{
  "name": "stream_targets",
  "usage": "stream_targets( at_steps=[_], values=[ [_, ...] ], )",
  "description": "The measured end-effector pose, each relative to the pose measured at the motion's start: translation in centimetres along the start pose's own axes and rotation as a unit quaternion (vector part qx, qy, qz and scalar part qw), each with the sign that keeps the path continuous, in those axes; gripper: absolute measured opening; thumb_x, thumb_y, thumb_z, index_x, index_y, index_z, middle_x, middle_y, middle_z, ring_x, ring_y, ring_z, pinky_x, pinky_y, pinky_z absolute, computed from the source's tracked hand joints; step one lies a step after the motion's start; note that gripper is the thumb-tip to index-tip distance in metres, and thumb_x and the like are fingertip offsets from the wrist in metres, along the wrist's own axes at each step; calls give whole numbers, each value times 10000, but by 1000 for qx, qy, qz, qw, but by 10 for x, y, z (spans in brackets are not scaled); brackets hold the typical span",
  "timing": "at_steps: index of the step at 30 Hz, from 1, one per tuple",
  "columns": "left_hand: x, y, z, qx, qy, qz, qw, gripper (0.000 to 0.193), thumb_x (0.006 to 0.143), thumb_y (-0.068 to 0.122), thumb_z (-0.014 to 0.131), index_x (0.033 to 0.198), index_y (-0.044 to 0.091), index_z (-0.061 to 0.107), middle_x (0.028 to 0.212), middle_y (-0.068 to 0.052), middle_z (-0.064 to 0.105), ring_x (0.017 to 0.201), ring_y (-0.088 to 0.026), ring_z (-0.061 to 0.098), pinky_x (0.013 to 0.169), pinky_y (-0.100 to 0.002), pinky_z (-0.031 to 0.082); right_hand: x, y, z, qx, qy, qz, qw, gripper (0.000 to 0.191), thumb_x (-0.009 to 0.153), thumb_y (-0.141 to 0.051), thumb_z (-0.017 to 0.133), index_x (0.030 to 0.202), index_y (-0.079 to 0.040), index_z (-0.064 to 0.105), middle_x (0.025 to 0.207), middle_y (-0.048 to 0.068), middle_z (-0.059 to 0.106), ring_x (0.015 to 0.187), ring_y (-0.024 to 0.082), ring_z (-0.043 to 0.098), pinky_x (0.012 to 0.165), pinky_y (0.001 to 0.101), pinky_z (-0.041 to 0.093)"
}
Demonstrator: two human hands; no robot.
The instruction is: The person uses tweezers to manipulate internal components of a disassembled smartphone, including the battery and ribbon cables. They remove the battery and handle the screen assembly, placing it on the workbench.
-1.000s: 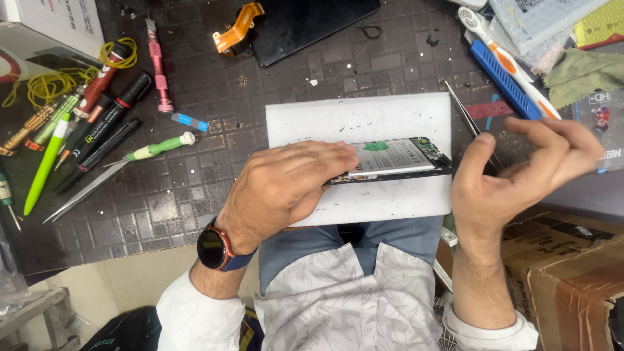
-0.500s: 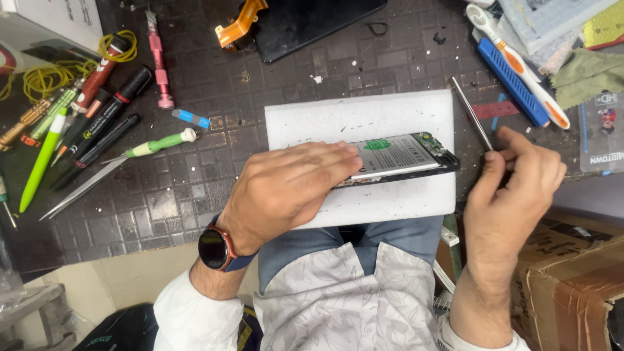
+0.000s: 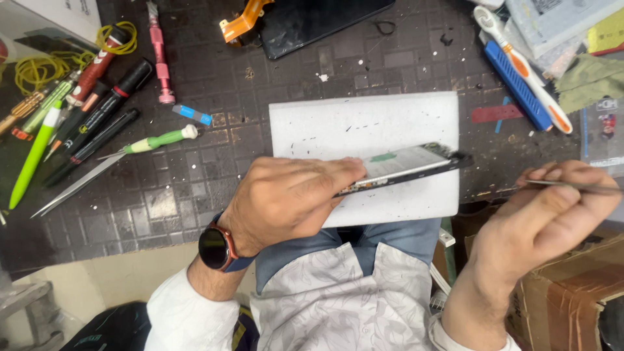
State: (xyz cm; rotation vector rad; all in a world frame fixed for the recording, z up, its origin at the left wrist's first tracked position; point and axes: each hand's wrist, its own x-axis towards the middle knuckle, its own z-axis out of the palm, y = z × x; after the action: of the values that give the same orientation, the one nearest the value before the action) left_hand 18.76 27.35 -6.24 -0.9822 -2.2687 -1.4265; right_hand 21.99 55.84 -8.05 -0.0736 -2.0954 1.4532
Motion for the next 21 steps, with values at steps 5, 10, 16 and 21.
stream_targets(
  at_steps=[5, 10, 16, 21],
  values=[
    [4, 0, 0, 0, -11, -1, 1000, 239, 882, -33, 740, 1118, -1, 716, 1113, -122, 768, 1021, -233, 777, 866, -319, 646, 6, -18, 19, 169, -46, -58, 983, 210, 1211, -234, 568, 1169, -79, 432, 992, 70, 529, 852, 139, 558, 771, 294, 508],
    [5, 1, -2, 5, -27, -3, 1000, 260, 877, -26, 713, 1133, 15, 720, 1110, -99, 772, 1033, -222, 776, 869, -316, 643, 13, -26, 43, 124, -168, -150, 966, 255, 1099, -332, 604, 1133, -106, 488, 869, 75, 715, 916, 194, 756, 836, 303, 494],
    [6, 0, -3, 8, -26, -12, 1000, 234, 896, -16, 707, 1126, 24, 719, 1096, -86, 775, 1024, -209, 778, 844, -305, 641, 22, -16, 54, 53, -225, -230, 945, 224, 1075, -295, 636, 1040, -123, 498, 851, 58, 761, 924, 184, 726, 875, 311, 446],
    [7, -1, -1, 6, -24, -10, 1000, 231, 905, -13, 703, 1133, 20, 718, 1093, -90, 775, 1026, -211, 778, 845, -304, 644, 20, -5, 51, 73, -221, -232, 945, 251, 1076, -349, 626, 1049, -128, 510, 842, 32, 756, 902, 150, 716, 861, 294, 452]
  ],
)
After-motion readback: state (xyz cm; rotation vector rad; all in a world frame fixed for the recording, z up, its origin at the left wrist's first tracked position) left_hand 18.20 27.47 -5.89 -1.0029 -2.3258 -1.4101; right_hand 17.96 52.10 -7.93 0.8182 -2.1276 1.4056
